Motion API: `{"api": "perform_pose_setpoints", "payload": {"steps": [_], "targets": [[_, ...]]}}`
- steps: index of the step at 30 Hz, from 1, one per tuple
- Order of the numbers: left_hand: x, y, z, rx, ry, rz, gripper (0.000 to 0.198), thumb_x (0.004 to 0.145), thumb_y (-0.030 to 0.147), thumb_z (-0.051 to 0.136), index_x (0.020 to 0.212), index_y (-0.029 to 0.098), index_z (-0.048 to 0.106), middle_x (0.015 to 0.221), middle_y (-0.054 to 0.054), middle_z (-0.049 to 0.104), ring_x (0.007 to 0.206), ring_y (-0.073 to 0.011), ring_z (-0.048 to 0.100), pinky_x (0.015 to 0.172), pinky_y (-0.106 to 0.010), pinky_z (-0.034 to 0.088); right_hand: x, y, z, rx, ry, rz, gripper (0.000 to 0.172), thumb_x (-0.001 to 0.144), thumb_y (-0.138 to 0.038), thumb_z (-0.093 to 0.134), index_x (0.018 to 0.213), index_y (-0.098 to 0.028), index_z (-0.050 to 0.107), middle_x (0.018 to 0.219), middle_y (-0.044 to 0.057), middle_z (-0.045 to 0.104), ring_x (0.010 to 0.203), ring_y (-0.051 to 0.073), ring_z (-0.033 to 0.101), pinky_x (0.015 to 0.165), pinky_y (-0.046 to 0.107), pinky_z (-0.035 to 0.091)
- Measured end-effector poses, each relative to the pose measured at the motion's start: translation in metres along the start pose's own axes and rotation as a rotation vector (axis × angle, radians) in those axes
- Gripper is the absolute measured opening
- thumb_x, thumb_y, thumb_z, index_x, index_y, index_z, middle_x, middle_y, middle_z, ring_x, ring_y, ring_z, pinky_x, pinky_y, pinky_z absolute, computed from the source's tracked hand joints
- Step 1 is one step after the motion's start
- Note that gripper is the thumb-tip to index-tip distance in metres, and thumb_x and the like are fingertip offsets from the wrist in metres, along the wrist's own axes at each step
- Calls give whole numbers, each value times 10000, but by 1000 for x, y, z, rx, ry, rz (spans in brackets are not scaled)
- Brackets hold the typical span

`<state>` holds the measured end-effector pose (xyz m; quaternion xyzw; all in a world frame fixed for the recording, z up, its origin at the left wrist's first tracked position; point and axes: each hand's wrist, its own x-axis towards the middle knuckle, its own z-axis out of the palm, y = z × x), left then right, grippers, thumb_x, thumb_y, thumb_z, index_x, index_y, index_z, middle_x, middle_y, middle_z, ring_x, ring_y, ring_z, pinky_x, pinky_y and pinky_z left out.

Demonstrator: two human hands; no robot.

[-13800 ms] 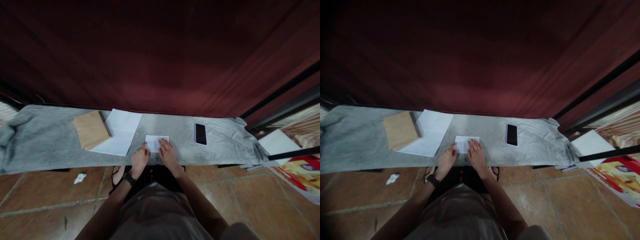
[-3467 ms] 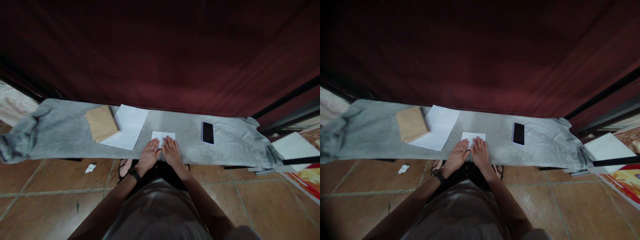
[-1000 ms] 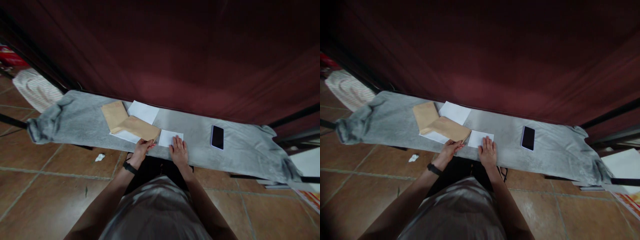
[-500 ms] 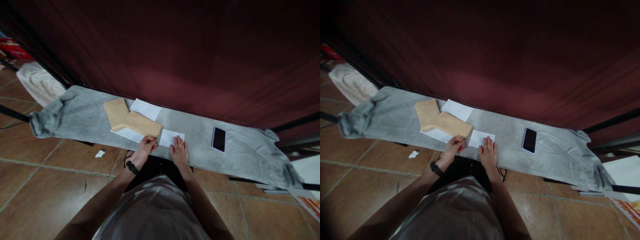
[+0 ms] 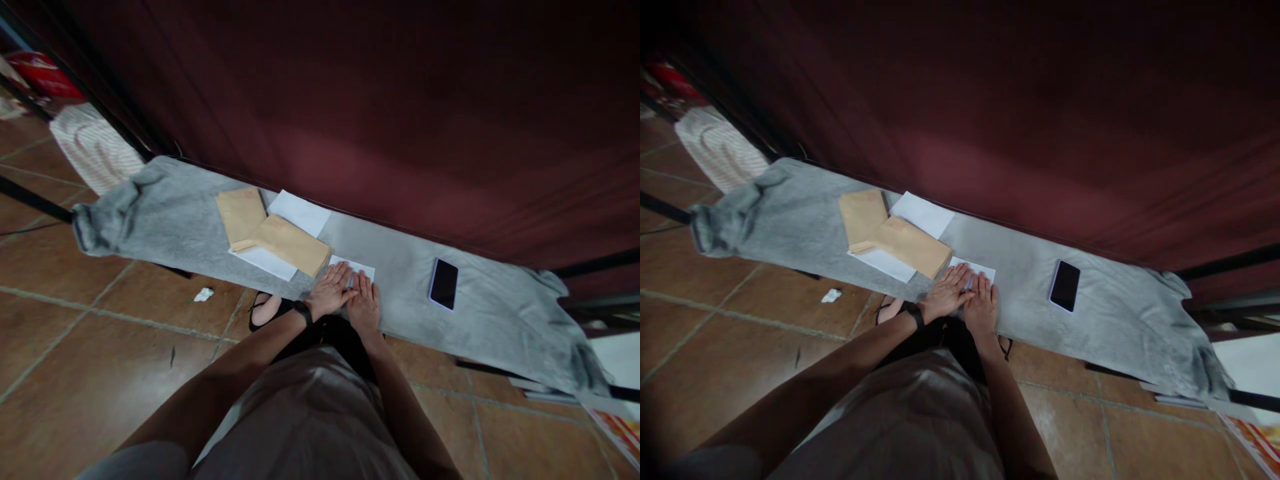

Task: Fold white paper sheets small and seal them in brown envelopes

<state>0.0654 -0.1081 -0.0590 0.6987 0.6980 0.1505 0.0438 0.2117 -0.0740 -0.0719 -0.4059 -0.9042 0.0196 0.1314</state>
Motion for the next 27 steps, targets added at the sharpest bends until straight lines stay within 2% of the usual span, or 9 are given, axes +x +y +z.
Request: {"api": "perform_pose_setpoints", "payload": {"steps": [6,11,15,19,23,27], "targets": [[-2,-11,-1,11,28,-6,693,1009,510,401,1571,112,319,1639,-158,299,1540,-251,236,1268,-425,174,-4,8,1,-5,61,-5,539,1054,-266,287,1547,-62,362,1593,210,378,1471,296,367,1182,532,281],[-1,-11,-1,31,-6,-35,679,1019,479,372,1556,66,331,1634,-169,305,1538,-262,237,1269,-420,167,-12,26,-5,3,42,21,528,1062,-272,298,1538,-57,375,1577,202,410,1446,303,399,1172,519,299],[0,-9,0,33,-12,-31,682,1021,469,357,1558,50,322,1635,-181,291,1546,-272,210,1270,-439,159,-9,34,-13,5,37,110,499,1050,-260,309,1464,-50,493,1518,219,489,1424,330,428,1175,558,284],[1,-10,1,23,0,-42,665,1010,438,369,1569,81,318,1636,-164,302,1551,-267,190,1271,-438,167,12,19,-17,37,76,206,518,1055,-284,302,1453,-12,493,1510,238,490,1440,323,416,1186,532,294],[2,-12,5,23,-26,-40,614,1004,295,317,1571,60,301,1640,-164,295,1553,-252,181,1273,-432,173,35,-8,-13,129,-55,1,512,1064,-248,256,1502,-60,444,1583,168,416,1496,239,340,1223,440,269],[3,-13,8,58,-68,-54,614,976,184,287,1573,41,277,1650,-163,271,1556,-239,166,1269,-427,192,44,-20,-6,191,-128,44,547,1075,-349,277,1555,-100,366,1617,127,365,1510,237,311,1249,441,207]]}}
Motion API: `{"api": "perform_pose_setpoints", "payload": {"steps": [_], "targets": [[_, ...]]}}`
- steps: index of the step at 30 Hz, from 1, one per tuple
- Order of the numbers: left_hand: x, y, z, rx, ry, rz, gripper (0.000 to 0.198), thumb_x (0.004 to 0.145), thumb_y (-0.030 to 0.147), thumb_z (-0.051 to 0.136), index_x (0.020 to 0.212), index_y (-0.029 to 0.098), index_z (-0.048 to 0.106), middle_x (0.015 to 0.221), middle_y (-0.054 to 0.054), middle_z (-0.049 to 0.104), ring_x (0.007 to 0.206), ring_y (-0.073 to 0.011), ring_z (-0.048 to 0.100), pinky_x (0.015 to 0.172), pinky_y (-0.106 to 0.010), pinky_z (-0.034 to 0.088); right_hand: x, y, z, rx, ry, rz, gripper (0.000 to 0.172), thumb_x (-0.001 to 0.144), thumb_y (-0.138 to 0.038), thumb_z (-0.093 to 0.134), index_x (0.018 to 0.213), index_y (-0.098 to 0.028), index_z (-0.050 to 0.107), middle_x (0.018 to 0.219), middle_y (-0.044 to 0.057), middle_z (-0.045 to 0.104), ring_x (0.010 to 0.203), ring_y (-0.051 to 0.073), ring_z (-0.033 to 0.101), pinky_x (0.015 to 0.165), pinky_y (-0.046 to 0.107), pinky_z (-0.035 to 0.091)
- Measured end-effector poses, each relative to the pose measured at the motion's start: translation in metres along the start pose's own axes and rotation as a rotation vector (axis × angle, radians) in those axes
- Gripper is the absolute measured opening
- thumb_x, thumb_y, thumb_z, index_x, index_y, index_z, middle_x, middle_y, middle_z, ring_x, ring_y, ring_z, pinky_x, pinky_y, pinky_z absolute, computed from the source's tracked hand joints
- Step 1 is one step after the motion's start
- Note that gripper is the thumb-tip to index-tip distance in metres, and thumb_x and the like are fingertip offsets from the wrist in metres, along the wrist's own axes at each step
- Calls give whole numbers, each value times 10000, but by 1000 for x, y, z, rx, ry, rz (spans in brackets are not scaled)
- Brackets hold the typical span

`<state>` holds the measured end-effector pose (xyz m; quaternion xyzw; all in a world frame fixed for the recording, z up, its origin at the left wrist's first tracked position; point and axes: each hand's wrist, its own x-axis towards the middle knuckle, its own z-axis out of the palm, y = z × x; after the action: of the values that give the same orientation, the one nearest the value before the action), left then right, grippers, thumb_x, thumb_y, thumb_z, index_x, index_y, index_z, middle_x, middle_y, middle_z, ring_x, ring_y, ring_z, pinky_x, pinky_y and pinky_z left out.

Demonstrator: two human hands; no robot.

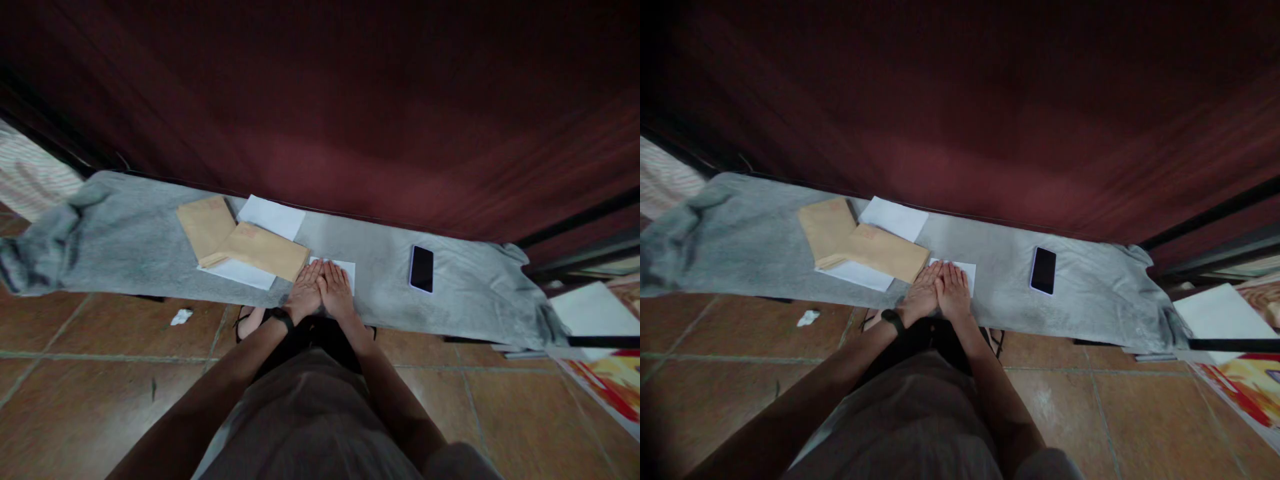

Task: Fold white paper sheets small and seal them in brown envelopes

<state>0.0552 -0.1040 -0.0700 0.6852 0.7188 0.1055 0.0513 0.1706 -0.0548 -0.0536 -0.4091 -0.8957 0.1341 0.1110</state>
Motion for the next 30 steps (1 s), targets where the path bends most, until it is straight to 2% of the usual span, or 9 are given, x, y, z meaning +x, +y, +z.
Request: {"api": "perform_pose_setpoints", "payload": {"steps": [4,11,24,27,30], "targets": [[0,1,0,18,18,-4,600,994,200,263,1574,48,279,1649,-156,277,1553,-243,175,1262,-440,214,-2,5,0,17,-19,42,568,1078,-390,270,1566,-108,346,1633,116,328,1526,242,272,1255,436,173],[-3,5,-4,31,77,-2,600,1029,313,272,1550,21,328,1632,-183,306,1542,-274,221,1251,-453,244,-13,24,0,-25,59,78,552,1061,-329,329,1566,-107,343,1629,142,326,1523,262,279,1241,481,180],[-38,12,-11,64,159,2,669,1023,431,368,1544,13,320,1599,-226,359,1518,-296,294,1229,-471,282,-36,56,-1,-48,179,150,562,1050,-309,325,1567,-90,333,1605,165,377,1478,283,348,1217,498,222],[-46,14,-18,73,170,-3,639,1021,433,382,1503,14,387,1563,-237,417,1478,-315,372,1211,-475,306,-40,61,-2,-58,216,163,551,1047,-296,329,1549,-70,363,1590,190,397,1468,291,364,1209,508,238],[-52,9,-34,67,187,40,508,1026,357,379,1447,90,476,1476,-196,535,1404,-301,466,1178,-473,348,-43,65,-3,-45,258,164,535,1043,-299,355,1518,-59,412,1560,204,439,1460,302,378,1205,514,259]]}}
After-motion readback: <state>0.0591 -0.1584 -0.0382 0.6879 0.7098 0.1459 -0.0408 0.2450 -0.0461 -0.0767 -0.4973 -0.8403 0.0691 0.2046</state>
